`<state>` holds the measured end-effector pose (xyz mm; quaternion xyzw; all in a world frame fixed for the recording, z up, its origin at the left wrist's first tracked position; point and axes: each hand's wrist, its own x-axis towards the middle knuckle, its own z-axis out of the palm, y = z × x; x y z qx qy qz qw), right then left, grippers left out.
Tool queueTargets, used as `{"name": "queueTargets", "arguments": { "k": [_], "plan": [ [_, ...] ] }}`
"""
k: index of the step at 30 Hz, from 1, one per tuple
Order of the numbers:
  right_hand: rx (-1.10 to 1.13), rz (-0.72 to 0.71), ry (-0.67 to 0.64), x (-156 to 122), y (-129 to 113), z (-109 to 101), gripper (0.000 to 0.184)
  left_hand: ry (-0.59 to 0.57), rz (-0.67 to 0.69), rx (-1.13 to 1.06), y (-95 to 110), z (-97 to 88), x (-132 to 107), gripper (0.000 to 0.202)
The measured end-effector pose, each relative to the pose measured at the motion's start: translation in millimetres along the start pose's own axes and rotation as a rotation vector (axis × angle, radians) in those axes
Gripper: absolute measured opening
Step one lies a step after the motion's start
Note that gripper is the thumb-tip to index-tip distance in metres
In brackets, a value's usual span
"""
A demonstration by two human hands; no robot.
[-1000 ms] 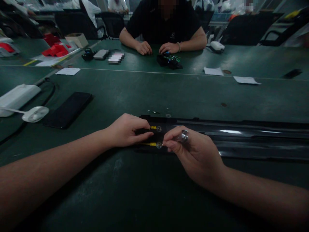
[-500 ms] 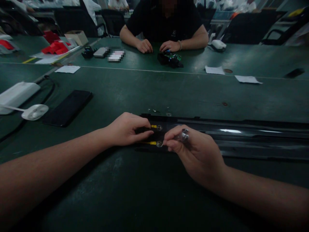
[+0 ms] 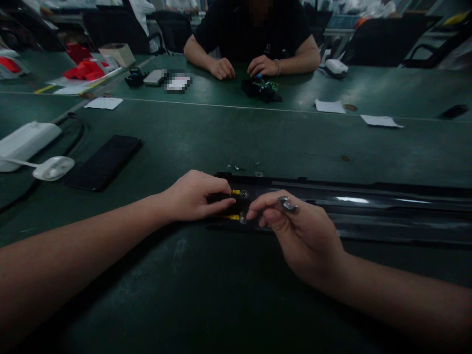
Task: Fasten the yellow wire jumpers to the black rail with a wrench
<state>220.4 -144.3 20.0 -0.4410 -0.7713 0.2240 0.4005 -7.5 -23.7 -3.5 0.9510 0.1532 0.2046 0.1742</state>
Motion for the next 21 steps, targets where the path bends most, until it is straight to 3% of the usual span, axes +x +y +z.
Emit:
{"name": "queueTargets", "arguments": {
  "k": [5, 13, 21],
  "plan": [
    [0.005, 0.003, 0.047, 1.2, -2.6, -0.2, 0.013, 0.003, -0.006, -0.001, 1.0, -0.9, 0.1, 0.019],
    [-0.016, -0.001, 0.015, -1.5, 0.4, 0.2, 0.021, -0.008, -0.013, 0.007, 1.3, -1.1, 0.4, 0.02],
    [-0.024, -0.003, -0.011, 3.1, -3.8, -1.1, 0.01, -0.002, -0.008, 0.012, 0.6, 0.1, 0.1, 0.019]
  ]
}}
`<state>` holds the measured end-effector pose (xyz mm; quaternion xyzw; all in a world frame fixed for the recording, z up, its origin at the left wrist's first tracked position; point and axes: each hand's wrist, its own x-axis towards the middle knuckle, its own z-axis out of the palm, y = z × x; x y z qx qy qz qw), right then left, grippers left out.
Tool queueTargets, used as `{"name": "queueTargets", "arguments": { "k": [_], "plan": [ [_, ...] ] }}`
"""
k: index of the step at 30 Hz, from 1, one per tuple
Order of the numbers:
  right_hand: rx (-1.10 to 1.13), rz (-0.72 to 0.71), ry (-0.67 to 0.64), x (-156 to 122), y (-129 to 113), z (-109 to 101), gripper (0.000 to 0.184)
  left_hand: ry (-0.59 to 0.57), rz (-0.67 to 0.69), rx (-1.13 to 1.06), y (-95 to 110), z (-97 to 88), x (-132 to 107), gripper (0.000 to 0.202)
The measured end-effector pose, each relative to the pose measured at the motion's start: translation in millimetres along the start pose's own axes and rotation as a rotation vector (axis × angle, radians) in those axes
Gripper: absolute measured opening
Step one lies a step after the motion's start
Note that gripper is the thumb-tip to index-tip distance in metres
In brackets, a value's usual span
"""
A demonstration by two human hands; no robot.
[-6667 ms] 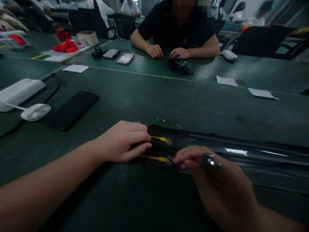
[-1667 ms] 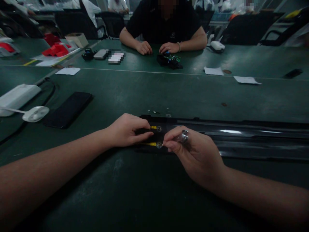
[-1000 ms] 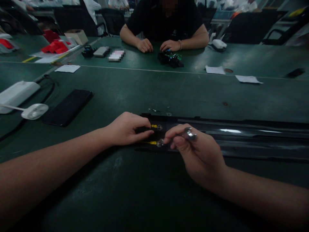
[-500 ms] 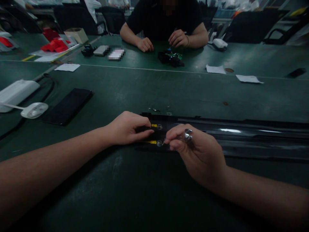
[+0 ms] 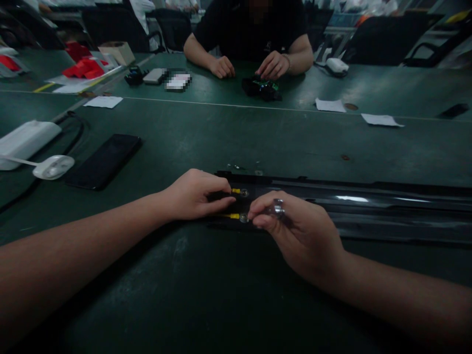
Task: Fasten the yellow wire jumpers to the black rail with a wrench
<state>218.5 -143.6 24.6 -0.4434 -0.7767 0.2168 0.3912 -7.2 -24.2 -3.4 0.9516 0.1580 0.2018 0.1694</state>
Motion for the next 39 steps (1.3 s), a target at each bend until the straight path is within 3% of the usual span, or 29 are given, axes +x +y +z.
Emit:
{"name": "queueTargets", "arguments": {
  "k": [10, 15, 21, 27, 39],
  "plan": [
    [-0.019, 0.005, -0.018, -0.6, 1.1, 0.0, 0.015, -0.002, -0.005, -0.001, 0.2, -0.5, -0.2, 0.023],
    [-0.001, -0.074, -0.03, 0.1, 2.6, 0.5, 0.021, 0.016, 0.007, 0.001, -0.1, 0.1, -0.3, 0.02],
    [-0.007, -0.06, -0.029, -0.1, 1.8, -0.4, 0.019, 0.012, 0.013, 0.002, 0.1, -0.4, -0.4, 0.02],
    [0.002, -0.037, -0.03, -1.0, 2.0, -0.8, 0.005, 0.007, 0.006, -0.015, 0.0, -0.1, 0.2, 0.02],
    [-0.019, -0.028, -0.038, -1.0, 1.6, -2.0, 0.021, -0.002, -0.002, -0.01, 1.7, -1.0, 0.2, 0.018]
  ]
}}
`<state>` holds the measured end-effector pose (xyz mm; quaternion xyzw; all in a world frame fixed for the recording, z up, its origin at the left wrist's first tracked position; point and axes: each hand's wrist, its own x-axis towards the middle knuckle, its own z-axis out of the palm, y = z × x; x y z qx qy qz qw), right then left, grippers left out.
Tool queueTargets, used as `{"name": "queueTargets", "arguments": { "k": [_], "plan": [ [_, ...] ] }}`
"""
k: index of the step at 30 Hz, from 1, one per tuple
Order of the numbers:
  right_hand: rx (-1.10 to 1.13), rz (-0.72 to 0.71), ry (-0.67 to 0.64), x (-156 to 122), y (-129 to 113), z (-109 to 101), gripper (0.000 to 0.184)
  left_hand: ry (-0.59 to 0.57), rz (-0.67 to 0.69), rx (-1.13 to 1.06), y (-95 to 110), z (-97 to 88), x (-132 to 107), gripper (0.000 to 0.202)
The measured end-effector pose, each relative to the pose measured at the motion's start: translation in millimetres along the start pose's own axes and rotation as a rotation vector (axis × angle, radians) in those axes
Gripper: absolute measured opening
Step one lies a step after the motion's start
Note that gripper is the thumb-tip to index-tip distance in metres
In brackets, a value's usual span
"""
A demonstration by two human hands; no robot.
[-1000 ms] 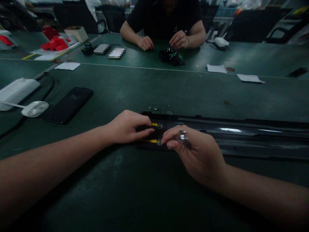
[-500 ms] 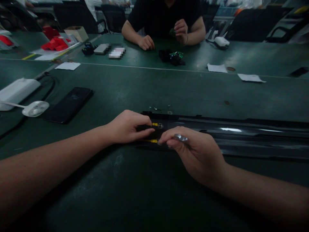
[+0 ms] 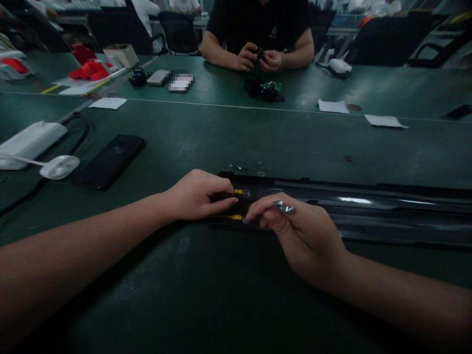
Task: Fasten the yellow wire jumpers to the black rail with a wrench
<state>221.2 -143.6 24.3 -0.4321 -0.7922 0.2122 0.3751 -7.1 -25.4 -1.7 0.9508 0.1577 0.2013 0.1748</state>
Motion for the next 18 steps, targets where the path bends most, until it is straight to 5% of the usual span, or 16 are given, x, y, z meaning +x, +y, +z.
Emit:
{"name": "queueTargets", "arguments": {
  "k": [6, 18],
  "plan": [
    [0.027, 0.016, 0.02, 0.0, 1.1, 2.9, 0.01, -0.001, 0.005, -0.009, -0.5, 0.4, 0.2, 0.016],
    [0.004, 0.023, 0.004, 0.2, 2.5, 2.4, 0.016, 0.002, 0.006, -0.002, -1.0, 0.5, 0.0, 0.018]
  ]
}}
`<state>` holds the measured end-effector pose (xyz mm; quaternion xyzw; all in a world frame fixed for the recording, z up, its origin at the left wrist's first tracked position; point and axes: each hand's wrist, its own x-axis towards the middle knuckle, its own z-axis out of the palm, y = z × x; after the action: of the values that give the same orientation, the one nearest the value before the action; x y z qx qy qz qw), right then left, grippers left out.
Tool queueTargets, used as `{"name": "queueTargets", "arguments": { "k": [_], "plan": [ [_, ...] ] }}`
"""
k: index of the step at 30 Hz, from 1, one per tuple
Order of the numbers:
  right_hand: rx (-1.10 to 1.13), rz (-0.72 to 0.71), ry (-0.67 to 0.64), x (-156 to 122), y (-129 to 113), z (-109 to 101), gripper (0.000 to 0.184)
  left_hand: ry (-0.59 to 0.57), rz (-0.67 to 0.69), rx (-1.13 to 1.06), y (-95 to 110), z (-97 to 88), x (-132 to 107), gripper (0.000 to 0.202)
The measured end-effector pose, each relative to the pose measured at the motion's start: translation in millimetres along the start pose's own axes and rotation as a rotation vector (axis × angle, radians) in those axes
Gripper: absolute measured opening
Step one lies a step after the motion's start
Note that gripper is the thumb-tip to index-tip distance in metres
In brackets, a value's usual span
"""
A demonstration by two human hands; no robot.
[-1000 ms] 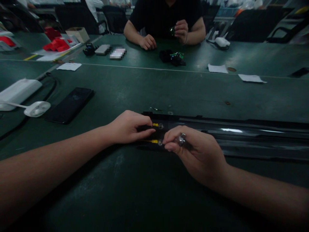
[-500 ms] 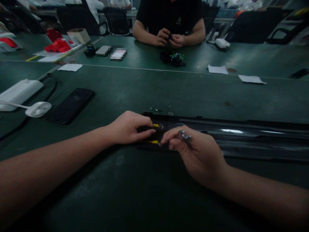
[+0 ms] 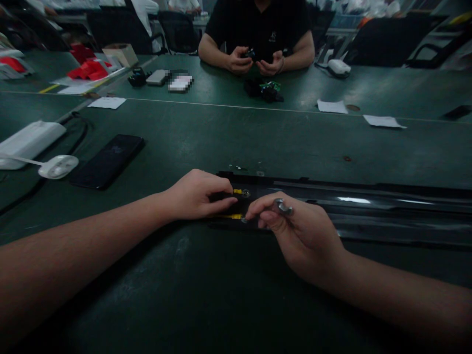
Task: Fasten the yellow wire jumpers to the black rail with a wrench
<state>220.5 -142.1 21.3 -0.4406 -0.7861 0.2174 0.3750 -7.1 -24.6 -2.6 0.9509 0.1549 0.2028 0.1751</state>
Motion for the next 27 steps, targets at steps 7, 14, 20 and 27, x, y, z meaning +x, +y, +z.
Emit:
{"name": "queueTargets", "arguments": {
  "k": [7, 14, 20, 27],
  "plan": [
    [0.009, -0.027, 0.014, 1, 0, 0, 0.013, -0.002, -0.005, 0.006, 1, -0.1, 0, 0.019],
    [-0.03, -0.032, -0.009, 2, -1, -1, 0.021, -0.001, 0.005, 0.019, 1, -0.3, 1, 0.021],
    [0.01, 0.003, 0.03, 2, 0, 1, 0.012, 0.074, -0.048, 0.038, 3, -1.6, -1, 0.027],
    [0.05, 0.059, -0.032, -1, 3, -1, 0.02, 0.482, -0.294, 0.297, 51, -36.5, -19, 0.041]
  ]
}}
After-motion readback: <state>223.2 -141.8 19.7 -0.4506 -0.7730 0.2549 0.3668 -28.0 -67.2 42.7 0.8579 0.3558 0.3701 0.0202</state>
